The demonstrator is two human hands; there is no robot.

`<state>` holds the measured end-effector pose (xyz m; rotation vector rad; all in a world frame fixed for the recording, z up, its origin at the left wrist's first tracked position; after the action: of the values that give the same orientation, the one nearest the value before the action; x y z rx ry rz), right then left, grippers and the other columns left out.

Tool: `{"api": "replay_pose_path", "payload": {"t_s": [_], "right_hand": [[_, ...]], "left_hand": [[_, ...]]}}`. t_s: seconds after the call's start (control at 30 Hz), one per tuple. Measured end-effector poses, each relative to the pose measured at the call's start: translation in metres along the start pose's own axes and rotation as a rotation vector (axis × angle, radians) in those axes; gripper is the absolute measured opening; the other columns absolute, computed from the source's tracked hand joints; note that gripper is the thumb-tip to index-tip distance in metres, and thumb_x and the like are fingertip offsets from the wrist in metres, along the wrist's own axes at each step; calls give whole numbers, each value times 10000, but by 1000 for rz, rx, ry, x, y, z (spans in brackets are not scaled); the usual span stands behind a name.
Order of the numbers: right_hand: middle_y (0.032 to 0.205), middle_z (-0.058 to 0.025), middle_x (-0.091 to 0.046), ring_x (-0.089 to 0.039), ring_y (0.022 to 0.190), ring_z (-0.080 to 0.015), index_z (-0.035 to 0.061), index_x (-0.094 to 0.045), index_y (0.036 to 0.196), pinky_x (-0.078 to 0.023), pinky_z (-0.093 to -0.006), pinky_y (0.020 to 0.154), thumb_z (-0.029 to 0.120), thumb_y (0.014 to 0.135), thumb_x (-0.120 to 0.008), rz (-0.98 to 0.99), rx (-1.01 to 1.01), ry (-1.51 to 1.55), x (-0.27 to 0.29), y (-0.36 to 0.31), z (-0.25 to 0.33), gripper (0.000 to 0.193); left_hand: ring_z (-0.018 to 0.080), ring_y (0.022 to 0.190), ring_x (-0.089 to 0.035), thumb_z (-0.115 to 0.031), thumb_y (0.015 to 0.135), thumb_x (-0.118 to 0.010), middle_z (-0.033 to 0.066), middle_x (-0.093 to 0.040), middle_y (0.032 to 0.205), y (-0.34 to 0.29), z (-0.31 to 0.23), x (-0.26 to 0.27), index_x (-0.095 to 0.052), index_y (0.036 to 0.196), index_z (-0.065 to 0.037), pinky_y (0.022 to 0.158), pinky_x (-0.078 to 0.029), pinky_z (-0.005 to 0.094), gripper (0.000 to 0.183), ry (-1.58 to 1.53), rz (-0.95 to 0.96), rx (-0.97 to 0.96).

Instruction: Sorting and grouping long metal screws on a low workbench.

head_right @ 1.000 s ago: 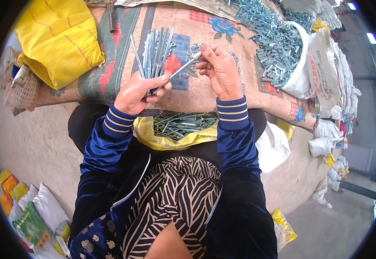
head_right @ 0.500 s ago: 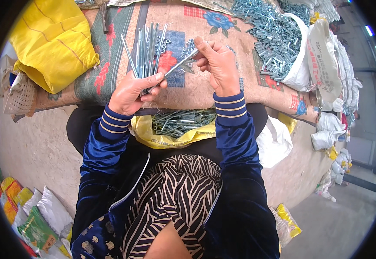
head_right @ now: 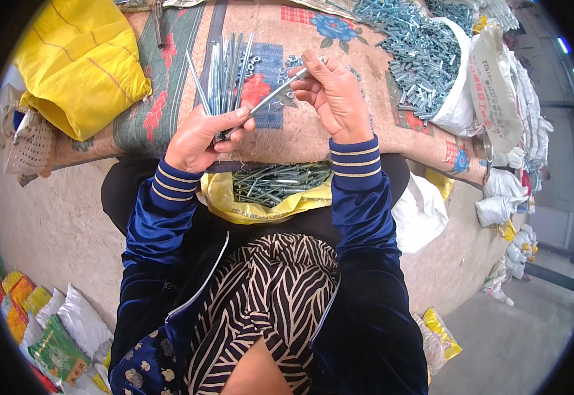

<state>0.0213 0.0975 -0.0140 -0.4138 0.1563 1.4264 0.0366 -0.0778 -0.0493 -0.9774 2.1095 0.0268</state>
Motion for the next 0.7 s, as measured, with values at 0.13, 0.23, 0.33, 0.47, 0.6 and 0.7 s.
{"api": "replay_pose_path", "payload": {"t_s": [0.13, 0.23, 0.33, 0.47, 0.6, 0.7], "right_hand": [[851, -106, -657, -669, 711, -152, -11, -577, 999, -564, -229, 623, 214, 908, -611, 38, -8, 77, -6, -7, 5, 244], [920, -108, -654, -664, 737, -158, -14, -585, 1068, -561, -219, 641, 194, 920, -589, 60, -17, 62, -7, -11, 8, 256], [878, -94, -656, -664, 718, -142, -2, -585, 1047, -549, -201, 604, 198, 912, -604, 47, 10, -61, 4, -11, 9, 242], [790, -65, -650, -647, 631, -105, 44, -585, 923, -515, -186, 518, 248, 879, -655, -33, -3, -169, 10, -12, 9, 220], [723, -54, -640, -624, 557, -90, 80, -570, 821, -480, -180, 467, 287, 853, -688, -106, -21, -210, 11, -15, 10, 241], [693, -48, -632, -597, 523, -80, 86, -572, 809, -443, -173, 447, 291, 848, -695, -120, -15, -206, 11, -15, 10, 242]], "left_hand": [[58, 586, -506, -98, 865, -638, 78, -623, 810, 1, 1, 2, -557, 987, -12, 410, -321, 150, 170, -25, 8, -2], [58, 586, -505, -95, 867, -635, 77, -620, 804, 1, 2, 4, -555, 999, -11, 407, -318, 149, 177, -58, 27, 8], [79, 572, -523, -102, 868, -643, 103, -620, 797, 1, 1, 1, -543, 1047, -20, 413, -343, 160, 221, -59, 34, 17], [77, 567, -520, -107, 866, -647, 103, -623, 801, -2, 2, -1, -545, 1044, -22, 412, -344, 160, 222, -53, 36, 26], [50, 573, -500, -97, 864, -641, 70, -621, 803, -4, 1, -1, -551, 999, -14, 402, -311, 142, 182, -7, 15, 21], [47, 571, -500, -96, 863, -642, 69, -620, 802, -5, 1, 0, -551, 998, -15, 402, -311, 141, 182, 8, 10, 13]]}}
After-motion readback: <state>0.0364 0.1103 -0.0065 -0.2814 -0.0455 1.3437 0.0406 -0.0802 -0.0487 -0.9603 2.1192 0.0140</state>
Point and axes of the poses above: each hand's wrist, its own y-axis towards the middle knuckle, its own x-axis out of the back of the hand, z = x × y, the point moved 9 cm from there along y, towards the middle knuckle
